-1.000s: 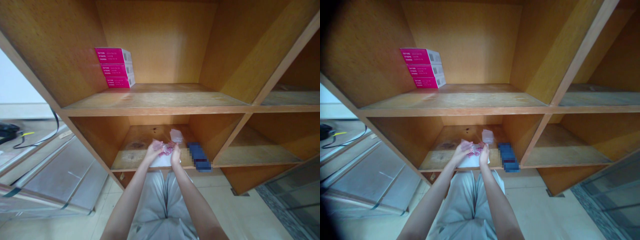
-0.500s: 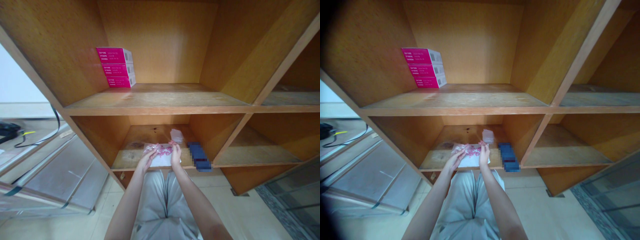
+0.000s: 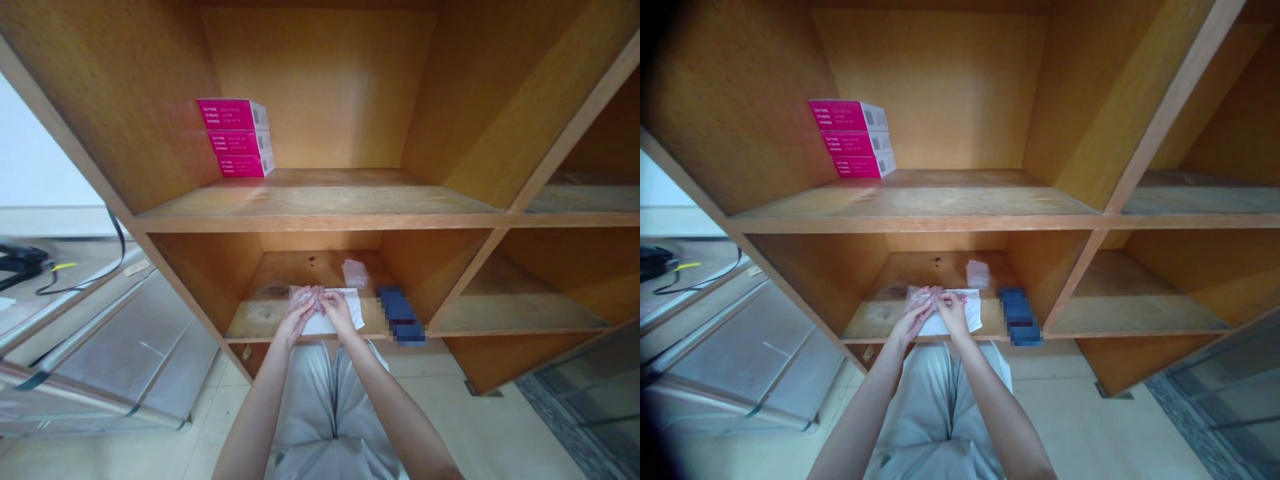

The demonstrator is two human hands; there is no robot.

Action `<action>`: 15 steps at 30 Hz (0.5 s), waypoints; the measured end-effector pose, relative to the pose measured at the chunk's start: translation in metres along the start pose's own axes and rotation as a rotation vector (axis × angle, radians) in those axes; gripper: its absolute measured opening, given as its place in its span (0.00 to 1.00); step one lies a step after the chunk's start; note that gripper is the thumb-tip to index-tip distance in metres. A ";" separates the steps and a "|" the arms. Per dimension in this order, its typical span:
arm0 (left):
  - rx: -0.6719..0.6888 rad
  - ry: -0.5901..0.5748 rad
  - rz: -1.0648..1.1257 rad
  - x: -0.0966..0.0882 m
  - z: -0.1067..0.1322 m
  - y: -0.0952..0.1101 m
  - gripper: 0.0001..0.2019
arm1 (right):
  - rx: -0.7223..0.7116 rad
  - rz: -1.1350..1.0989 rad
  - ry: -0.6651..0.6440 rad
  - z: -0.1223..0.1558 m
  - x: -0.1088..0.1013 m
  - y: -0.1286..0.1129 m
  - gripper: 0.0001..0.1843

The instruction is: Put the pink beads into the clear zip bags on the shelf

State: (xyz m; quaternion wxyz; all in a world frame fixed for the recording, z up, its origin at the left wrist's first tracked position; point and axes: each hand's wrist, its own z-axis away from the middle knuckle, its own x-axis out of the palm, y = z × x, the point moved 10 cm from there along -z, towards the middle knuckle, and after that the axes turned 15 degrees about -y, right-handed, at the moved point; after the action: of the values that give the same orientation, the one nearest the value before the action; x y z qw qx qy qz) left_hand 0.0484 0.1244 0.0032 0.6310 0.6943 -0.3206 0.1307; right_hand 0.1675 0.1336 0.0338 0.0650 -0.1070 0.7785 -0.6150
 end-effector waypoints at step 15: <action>-0.069 -0.039 0.130 -0.002 -0.001 -0.011 0.21 | 0.122 -0.152 -0.013 -0.012 -0.016 0.006 0.05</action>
State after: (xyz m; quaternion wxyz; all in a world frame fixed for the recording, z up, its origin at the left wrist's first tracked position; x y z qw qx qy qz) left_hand 0.0536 0.1260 -0.0065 0.6385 0.6521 -0.3816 0.1467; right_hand 0.1793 0.1507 0.0302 0.0296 -0.1653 0.7288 -0.6638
